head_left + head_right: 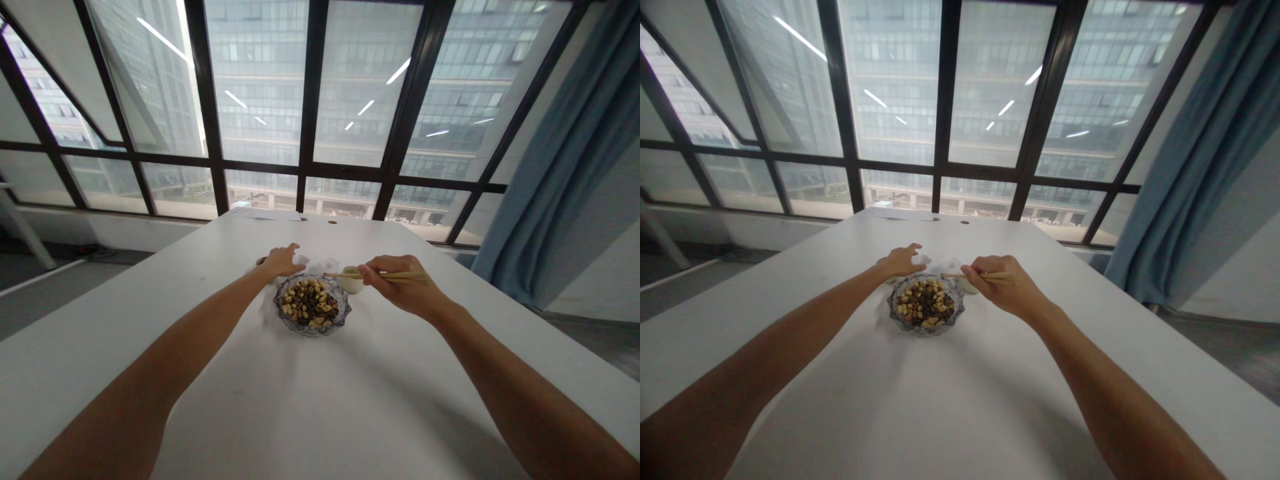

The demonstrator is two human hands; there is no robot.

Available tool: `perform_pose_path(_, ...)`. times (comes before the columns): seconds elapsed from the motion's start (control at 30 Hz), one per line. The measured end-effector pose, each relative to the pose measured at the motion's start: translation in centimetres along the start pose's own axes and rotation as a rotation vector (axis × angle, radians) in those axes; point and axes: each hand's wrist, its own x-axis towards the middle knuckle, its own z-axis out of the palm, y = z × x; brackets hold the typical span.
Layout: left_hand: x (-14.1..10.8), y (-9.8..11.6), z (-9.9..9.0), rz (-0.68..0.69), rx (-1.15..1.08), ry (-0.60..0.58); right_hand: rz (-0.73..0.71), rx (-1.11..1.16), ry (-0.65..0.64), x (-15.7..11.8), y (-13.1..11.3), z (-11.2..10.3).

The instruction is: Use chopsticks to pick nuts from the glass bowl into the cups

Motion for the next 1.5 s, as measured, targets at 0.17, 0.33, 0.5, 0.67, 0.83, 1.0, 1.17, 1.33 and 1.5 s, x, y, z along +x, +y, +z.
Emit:
perform_pose_path(0.17, -0.5, 0.0, -0.4, 0.236, -0.033, 0.117, 0.140, 0.100, 0.115, -0.1, 0.4, 0.1)
perform_pose_path(0.33, -1.4, -0.2, -1.1, 0.384, -0.058, 0.154, 0.153, 0.086, 0.159, -0.3, 0.4, 1.0)
perform_pose_path(0.5, -1.7, -0.2, -1.2, 0.403, -0.059, 0.136, 0.074, 0.035, 0.181, 0.7, 1.0, 4.4)
perform_pose_path(0.67, -1.9, 0.2, -1.1, 0.364, -0.021, 0.112, 0.008, 0.072, 0.153, 3.5, 2.4, 8.1)
perform_pose_path(0.83, -2.0, 0.4, -0.8, 0.332, 0.035, 0.113, 0.134, 0.226, 0.107, 4.1, 2.6, 7.8)
perform_pose_path(1.0, -1.4, 0.4, -0.5, 0.236, 0.085, 0.103, 0.329, 0.438, 0.094, 2.2, 2.0, 4.0)
perform_pose_path(1.17, -0.4, 0.6, -0.4, 0.075, 0.160, -0.014, 0.432, 0.653, -0.279, 1.0, 1.1, 1.9)
perform_pose_path(1.33, -0.9, -0.6, -0.5, 0.088, 0.187, 0.011, 0.432, 0.676, -0.232, 0.9, 1.2, 4.2)
perform_pose_path(1.5, -3.3, -3.0, -0.6, 0.096, 0.174, 0.174, 0.455, 0.635, 0.001, 1.0, 2.3, 5.7)
